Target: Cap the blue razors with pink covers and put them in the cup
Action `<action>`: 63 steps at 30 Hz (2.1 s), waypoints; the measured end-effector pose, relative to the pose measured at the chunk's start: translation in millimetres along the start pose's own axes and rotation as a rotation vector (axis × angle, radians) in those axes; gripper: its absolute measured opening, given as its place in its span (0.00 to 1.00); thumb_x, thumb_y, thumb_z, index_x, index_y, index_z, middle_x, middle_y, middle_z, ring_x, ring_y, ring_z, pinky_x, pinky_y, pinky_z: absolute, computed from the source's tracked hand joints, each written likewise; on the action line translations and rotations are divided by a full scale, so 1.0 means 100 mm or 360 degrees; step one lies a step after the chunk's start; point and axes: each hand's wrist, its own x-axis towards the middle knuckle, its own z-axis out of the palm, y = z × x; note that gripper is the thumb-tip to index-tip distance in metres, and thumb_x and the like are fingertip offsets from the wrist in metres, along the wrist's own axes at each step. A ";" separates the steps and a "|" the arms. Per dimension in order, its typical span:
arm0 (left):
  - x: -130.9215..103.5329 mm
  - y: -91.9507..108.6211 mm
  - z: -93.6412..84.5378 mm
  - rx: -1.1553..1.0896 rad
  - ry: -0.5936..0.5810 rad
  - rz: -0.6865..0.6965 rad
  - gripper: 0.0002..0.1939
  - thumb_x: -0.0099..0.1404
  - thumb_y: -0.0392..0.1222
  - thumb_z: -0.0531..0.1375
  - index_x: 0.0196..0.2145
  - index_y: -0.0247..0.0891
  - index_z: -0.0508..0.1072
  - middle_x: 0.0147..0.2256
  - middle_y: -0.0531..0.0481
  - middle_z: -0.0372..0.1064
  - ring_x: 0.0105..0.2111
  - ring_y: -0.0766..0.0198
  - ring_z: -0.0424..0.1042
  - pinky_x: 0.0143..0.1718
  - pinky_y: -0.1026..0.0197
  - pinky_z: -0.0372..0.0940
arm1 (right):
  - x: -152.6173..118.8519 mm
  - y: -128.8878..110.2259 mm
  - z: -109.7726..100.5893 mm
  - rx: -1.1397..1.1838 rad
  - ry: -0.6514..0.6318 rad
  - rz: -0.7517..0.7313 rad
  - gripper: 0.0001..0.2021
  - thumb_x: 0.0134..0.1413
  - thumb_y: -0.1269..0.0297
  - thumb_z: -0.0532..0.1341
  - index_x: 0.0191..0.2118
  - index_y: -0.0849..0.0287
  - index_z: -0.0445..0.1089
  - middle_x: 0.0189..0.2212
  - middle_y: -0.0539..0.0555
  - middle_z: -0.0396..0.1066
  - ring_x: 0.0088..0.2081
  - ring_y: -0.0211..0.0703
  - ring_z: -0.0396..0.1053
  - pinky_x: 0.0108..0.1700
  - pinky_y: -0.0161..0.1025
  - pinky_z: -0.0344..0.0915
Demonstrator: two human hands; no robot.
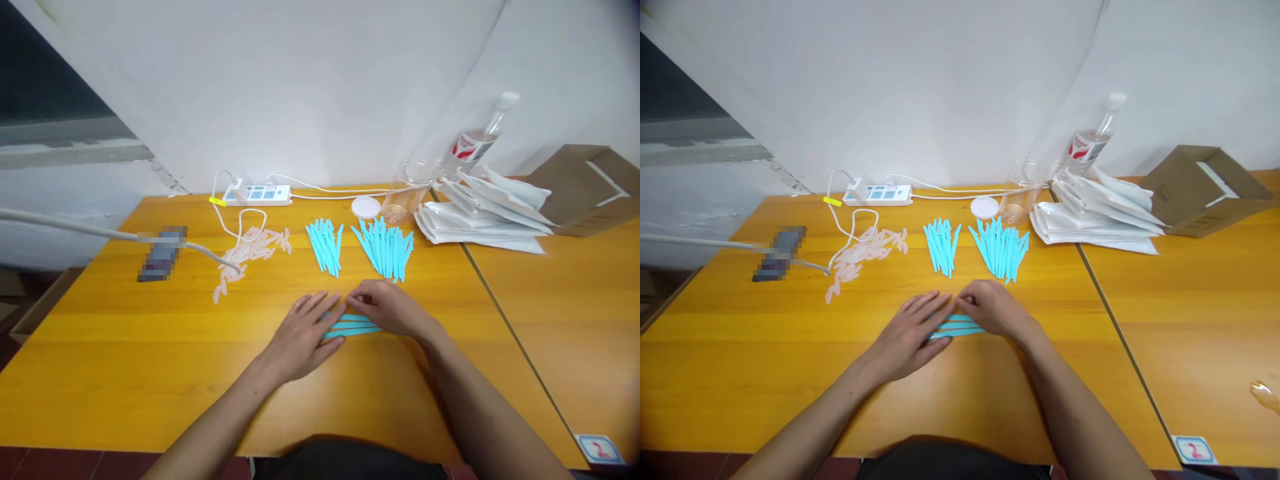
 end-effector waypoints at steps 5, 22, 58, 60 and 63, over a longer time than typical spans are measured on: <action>-0.02 0.07 0.12 0.0101 -0.0219 0.0176 0.25 0.77 0.44 0.50 0.69 0.47 0.58 0.68 0.50 0.57 0.71 0.53 0.49 0.72 0.40 0.41 | 0.48 -0.05 -0.02 -0.0364 0.0563 0.0361 0.18 0.63 0.49 0.58 0.36 0.58 0.77 0.33 0.58 0.78 0.36 0.48 0.72 0.38 0.40 0.59; -1.07 -1.21 -0.77 0.0459 0.0519 -0.0933 0.19 0.70 0.44 0.54 0.55 0.46 0.75 0.56 0.45 0.71 0.52 0.52 0.74 0.57 0.49 0.68 | 0.64 0.08 -0.20 0.0702 0.0248 0.0303 0.09 0.60 0.59 0.59 0.34 0.60 0.70 0.29 0.53 0.73 0.26 0.37 0.66 0.31 0.35 0.62; 0.13 -0.46 -0.12 -0.1528 0.0393 -0.0918 0.21 0.65 0.55 0.65 0.45 0.34 0.78 0.39 0.43 0.79 0.31 0.65 0.75 0.36 0.60 0.72 | 0.07 0.18 -0.11 0.0275 -0.0338 0.0121 0.24 0.65 0.46 0.50 0.34 0.59 0.74 0.22 0.46 0.53 0.25 0.36 0.49 0.28 0.35 0.50; 0.13 -0.41 -0.08 -0.1484 0.0429 -0.0903 0.19 0.65 0.53 0.65 0.45 0.34 0.80 0.40 0.42 0.79 0.33 0.64 0.76 0.38 0.60 0.73 | 0.07 0.19 -0.12 0.0258 -0.0359 0.0107 0.24 0.65 0.47 0.50 0.34 0.59 0.74 0.22 0.46 0.53 0.25 0.36 0.49 0.28 0.35 0.50; 0.11 -0.36 -0.05 -0.1349 0.0484 -0.0838 0.16 0.66 0.50 0.64 0.44 0.35 0.81 0.40 0.44 0.79 0.32 0.65 0.75 0.36 0.62 0.72 | 0.07 0.20 -0.10 0.0240 -0.0372 0.0088 0.24 0.66 0.47 0.50 0.34 0.59 0.73 0.23 0.46 0.52 0.26 0.36 0.50 0.29 0.35 0.50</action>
